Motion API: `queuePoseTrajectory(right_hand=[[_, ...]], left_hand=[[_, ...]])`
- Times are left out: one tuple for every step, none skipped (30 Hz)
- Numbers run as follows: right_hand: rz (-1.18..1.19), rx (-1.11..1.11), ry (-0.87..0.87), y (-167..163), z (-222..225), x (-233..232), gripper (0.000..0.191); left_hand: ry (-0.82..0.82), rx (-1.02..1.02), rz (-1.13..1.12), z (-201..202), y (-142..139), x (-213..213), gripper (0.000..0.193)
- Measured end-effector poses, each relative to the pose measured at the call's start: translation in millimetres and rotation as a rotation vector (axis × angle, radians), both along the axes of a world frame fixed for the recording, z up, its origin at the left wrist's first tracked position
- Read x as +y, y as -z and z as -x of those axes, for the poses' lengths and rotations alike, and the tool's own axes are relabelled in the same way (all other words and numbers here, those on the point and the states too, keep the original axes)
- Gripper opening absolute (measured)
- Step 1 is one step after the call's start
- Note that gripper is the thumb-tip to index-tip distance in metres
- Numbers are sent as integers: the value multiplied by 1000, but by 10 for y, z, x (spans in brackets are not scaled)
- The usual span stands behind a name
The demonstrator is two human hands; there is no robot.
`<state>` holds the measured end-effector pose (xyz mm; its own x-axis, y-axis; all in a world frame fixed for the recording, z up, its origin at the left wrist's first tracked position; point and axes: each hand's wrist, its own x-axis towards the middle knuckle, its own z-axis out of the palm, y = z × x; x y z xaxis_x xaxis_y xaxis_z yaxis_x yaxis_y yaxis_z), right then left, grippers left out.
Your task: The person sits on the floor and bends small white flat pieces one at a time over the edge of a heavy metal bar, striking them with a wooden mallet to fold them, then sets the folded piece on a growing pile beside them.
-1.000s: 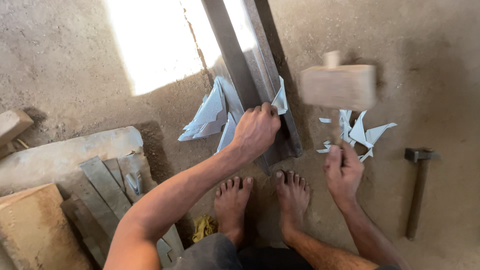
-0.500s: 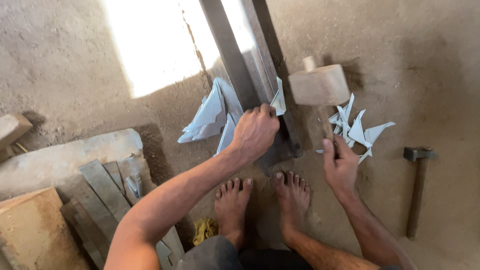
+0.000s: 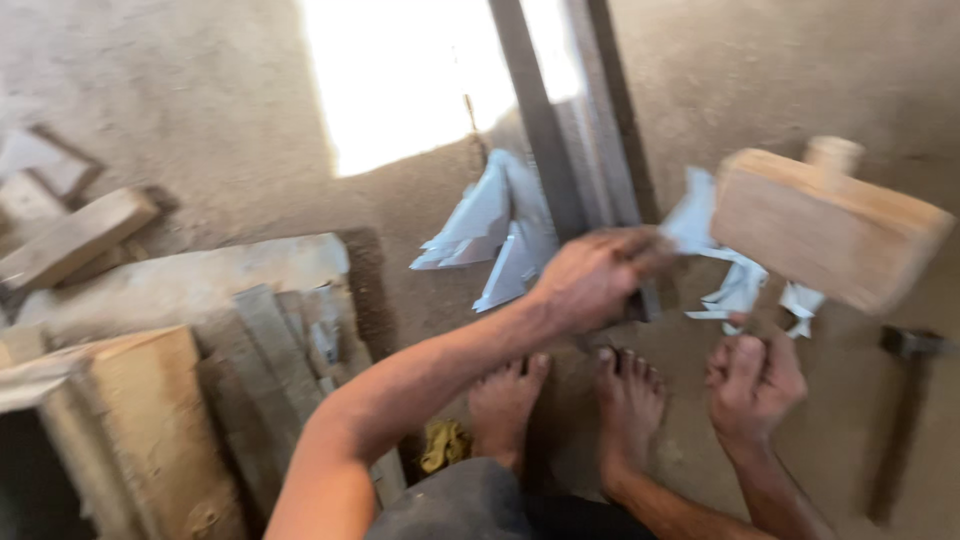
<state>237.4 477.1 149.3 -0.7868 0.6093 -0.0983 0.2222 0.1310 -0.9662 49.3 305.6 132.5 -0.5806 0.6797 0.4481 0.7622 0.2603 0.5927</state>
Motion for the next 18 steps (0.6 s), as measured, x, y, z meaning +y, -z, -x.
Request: queuePoseTrajectory(right_hand=[[-11,18,-29,-31,-24,-62,24],[-22,38,-59,-55,-35,-95,24],[-33,54,-96,-56,-41,-142,25],[-65,-14,-137,-48,-48,-183,25],[-103,-77,-164,-11,-37,-222,26],[-145,-142,-188,30,-35,-263,27],[-183,-195,-250,76,-41,-299,26],[-223,-239,-312,148,-20,-342,26],[-264,-283,-369,211,-6,-376,26],[-261,-334,-368,250,-9,-403,25],[-258,-389,-374,278,-10,-421,24],[-255,-442,-375,295,-8,-431,23],[-228,-432,-368,291,-12,-433,23],[-203,-416,-360,271,-16,-423,24],[-180,-396,-353,237,-16,-408,24],[-87,-402,-328,192,-16,-381,23],[4,-413,-300,140,-16,-355,24],[94,-422,-270,89,-10,-322,25]], left_hand=[[-38,-75,-8,16,-38,-104,39],[-80,-148,-18,40,-69,-218,33],[-131,-225,-32,52,-89,-335,28],[-301,-196,-25,158,-60,-506,27],[-456,-158,-24,284,3,-692,27],[-591,-234,150,424,78,-824,27],[-723,-316,320,539,172,-932,37],[-667,-367,490,534,244,-1039,38],[-605,-415,658,548,313,-1118,40],[-605,-354,683,541,372,-1146,36],[-609,-299,712,497,403,-1174,32],[-610,-239,738,477,413,-1191,29],[-622,-265,679,436,392,-1202,28],[-636,-286,617,423,348,-1225,27],[-651,-303,552,432,287,-1246,26],[-621,-421,488,443,210,-1273,23],[-582,-543,422,474,129,-1303,19],[-541,-663,355,505,48,-1314,16]])
